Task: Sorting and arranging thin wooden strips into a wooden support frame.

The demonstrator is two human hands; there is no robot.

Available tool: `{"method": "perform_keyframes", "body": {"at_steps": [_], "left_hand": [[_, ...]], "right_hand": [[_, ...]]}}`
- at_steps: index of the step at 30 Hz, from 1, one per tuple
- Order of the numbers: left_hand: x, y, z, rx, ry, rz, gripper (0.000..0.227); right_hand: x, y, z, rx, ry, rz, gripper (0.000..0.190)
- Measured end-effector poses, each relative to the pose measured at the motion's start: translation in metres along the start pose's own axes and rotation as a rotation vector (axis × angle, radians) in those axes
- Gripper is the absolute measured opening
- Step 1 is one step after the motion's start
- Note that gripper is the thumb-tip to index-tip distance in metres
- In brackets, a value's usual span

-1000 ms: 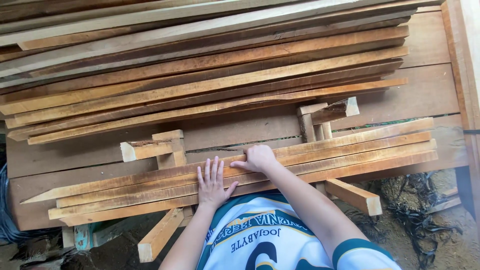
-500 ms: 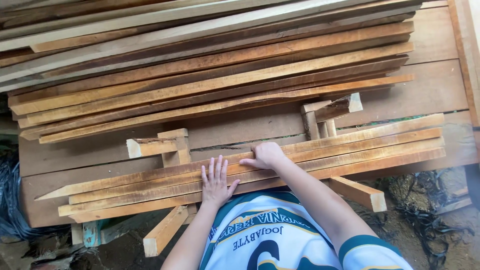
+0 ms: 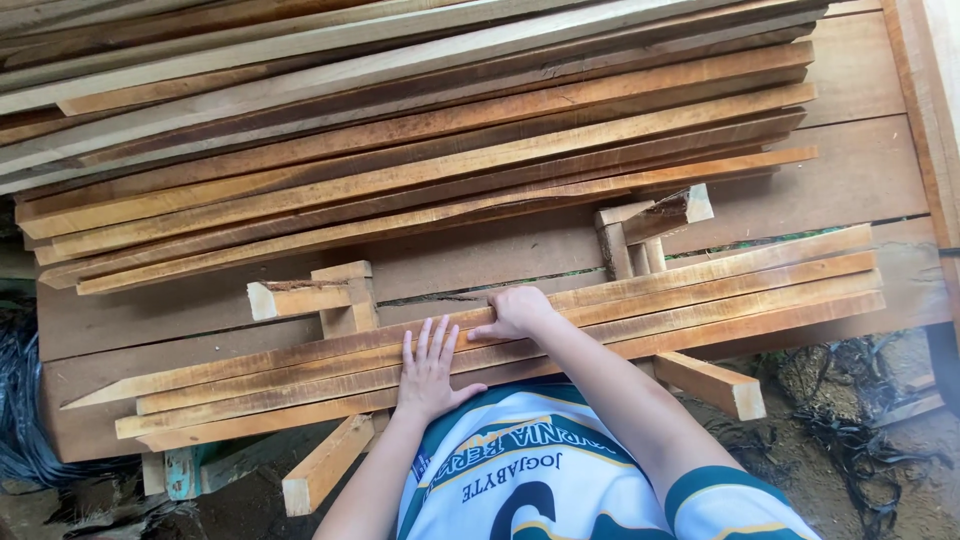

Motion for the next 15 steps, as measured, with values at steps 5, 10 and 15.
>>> {"method": "perform_keyframes", "body": {"at_steps": [5,10,15], "left_hand": [[-0.002,-0.001,0.0,-0.002,0.036,0.024,0.128],[-0.005,-0.003,-0.003,-0.015,0.101,0.029,0.125],[0.006,-0.006,0.0,-0.017,0.171,0.169,0.126]], "right_hand": [[0.003,-0.002,0.004,0.0,0.019,-0.01,0.093],[0.005,-0.004,0.002,-0.012,0.051,-0.001,0.094],[-0.008,-0.001,-0.011,-0.032,-0.032,-0.017,0.086]]}}
Point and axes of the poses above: each hand's wrist, its own z-axis towards the middle knuckle, its own x-axis out of the palm, y = z × x, the point moved 10 cm from there along z, towards the middle knuckle, and after that the axes turned 1 degree about -z, right-handed, at the moved point
